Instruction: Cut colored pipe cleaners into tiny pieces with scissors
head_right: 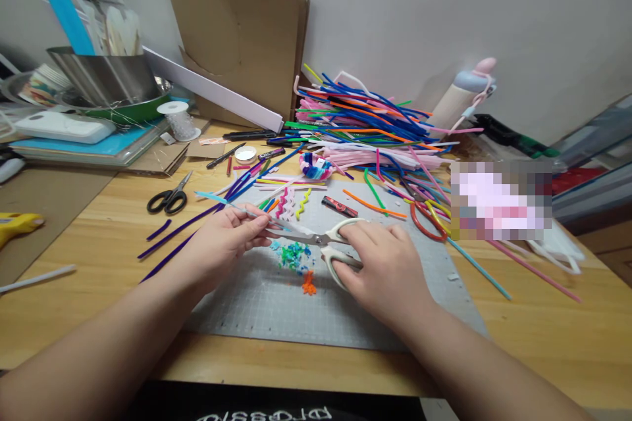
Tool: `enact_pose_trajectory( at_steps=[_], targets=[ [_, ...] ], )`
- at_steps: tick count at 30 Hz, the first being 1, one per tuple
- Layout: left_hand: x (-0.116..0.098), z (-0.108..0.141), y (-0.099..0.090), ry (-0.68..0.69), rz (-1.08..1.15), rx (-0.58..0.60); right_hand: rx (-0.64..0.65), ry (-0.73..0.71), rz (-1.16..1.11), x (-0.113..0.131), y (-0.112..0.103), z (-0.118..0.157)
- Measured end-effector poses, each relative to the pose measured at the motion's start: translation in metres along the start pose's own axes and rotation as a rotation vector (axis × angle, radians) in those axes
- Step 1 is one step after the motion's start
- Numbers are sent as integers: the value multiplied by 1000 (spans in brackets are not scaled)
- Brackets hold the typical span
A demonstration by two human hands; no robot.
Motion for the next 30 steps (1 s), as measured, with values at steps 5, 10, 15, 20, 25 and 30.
enact_pose_trajectory(
  at_steps=[5,10,15,20,25,30],
  targets=[
    [4,3,2,-76,77,7,31,10,-28,-1,4,1],
    [8,5,4,-139,131,24,79,9,-93,-1,8,1],
    [9,5,3,-147,128,24,132,13,-122,-2,12,1],
    [9,4,3,-134,126,38,146,12,-125,-2,12,0],
    [9,5,3,-131,137,30,153,27,-119,0,11,0],
    [9,6,5,-137,149,39,197,33,-91,2,14,0]
  ],
)
Point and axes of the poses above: each hand's wrist, its own z-axis away from the middle knuckle, its own y-axis out of the palm, x = y × z, the point moved 8 cm from there along -z, towards the middle knuckle, and after that the axes turned 8 degrees about z, right-handed, at the moved point
